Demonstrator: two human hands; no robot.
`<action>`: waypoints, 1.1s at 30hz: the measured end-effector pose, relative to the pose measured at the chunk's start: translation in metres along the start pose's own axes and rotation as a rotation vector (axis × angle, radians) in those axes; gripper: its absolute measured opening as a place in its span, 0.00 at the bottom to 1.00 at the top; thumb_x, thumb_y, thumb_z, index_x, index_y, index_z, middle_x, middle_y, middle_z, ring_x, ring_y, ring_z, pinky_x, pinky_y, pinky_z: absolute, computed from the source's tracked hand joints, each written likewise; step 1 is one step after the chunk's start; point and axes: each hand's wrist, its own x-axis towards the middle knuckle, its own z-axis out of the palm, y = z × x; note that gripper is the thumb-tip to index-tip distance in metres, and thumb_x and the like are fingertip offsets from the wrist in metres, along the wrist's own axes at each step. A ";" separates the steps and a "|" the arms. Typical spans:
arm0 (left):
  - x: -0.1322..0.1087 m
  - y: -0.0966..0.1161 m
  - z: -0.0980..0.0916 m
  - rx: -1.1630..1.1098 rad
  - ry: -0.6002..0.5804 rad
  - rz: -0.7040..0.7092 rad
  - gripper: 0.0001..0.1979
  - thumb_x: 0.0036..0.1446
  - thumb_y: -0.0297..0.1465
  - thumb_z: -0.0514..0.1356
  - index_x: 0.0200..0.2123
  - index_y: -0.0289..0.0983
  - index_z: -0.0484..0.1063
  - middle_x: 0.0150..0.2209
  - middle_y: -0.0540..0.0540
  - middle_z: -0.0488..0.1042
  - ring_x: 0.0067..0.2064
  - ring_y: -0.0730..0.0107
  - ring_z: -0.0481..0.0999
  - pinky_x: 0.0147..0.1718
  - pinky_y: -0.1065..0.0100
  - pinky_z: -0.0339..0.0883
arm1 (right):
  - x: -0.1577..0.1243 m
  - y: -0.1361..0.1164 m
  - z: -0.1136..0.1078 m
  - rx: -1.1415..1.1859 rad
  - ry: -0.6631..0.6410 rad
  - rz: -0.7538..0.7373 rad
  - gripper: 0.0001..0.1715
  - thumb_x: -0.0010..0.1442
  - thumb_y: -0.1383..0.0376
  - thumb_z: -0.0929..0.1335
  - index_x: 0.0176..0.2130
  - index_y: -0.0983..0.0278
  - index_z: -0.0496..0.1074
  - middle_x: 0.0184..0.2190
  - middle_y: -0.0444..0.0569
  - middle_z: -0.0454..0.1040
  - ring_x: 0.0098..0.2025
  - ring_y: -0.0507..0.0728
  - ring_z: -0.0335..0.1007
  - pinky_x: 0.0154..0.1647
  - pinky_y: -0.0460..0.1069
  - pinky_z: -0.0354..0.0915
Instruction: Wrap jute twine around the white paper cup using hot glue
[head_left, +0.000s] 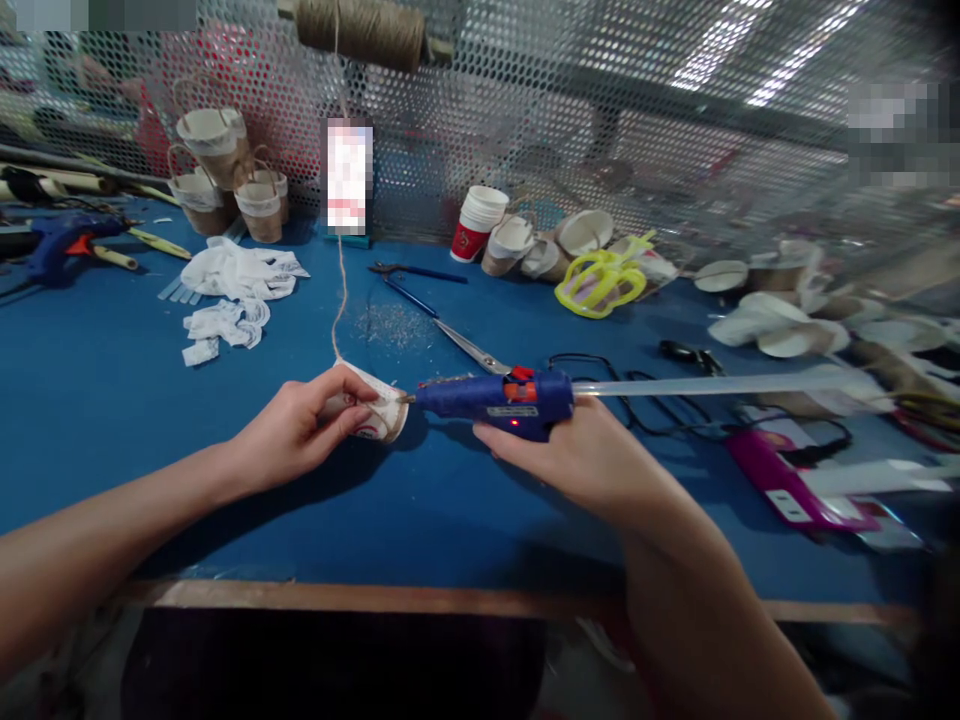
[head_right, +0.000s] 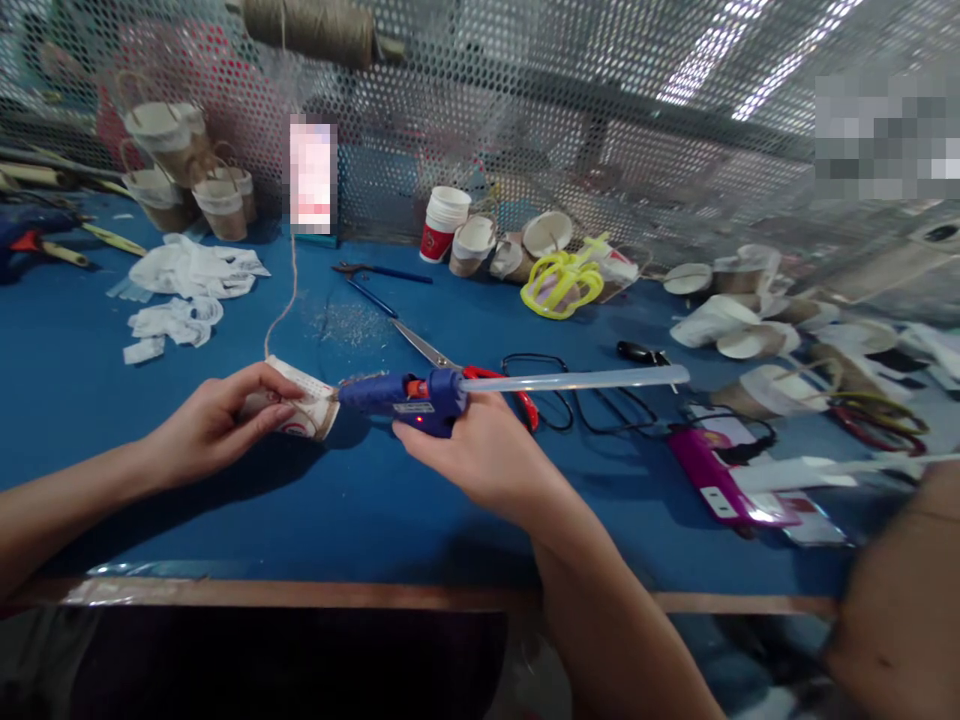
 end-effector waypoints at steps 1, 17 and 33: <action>0.000 0.000 0.000 0.004 -0.001 0.009 0.04 0.58 0.29 0.52 0.37 0.36 0.64 0.23 0.54 0.72 0.21 0.78 0.69 0.21 0.78 0.59 | 0.001 0.000 0.000 0.007 -0.006 0.015 0.09 0.48 0.62 0.67 0.20 0.62 0.66 0.17 0.41 0.68 0.21 0.52 0.63 0.23 0.47 0.62; -0.001 -0.001 0.000 0.048 0.001 0.061 0.04 0.58 0.28 0.52 0.37 0.36 0.64 0.22 0.54 0.71 0.20 0.78 0.69 0.20 0.78 0.58 | 0.005 0.001 0.001 0.017 -0.024 0.020 0.09 0.49 0.61 0.66 0.21 0.62 0.64 0.17 0.41 0.67 0.21 0.51 0.63 0.23 0.46 0.60; -0.002 -0.001 0.001 0.014 0.003 -0.022 0.06 0.58 0.31 0.52 0.38 0.36 0.64 0.26 0.51 0.74 0.23 0.75 0.71 0.23 0.75 0.63 | 0.001 0.001 0.001 -0.043 0.030 -0.013 0.09 0.48 0.62 0.65 0.20 0.62 0.64 0.17 0.42 0.67 0.21 0.51 0.62 0.23 0.46 0.62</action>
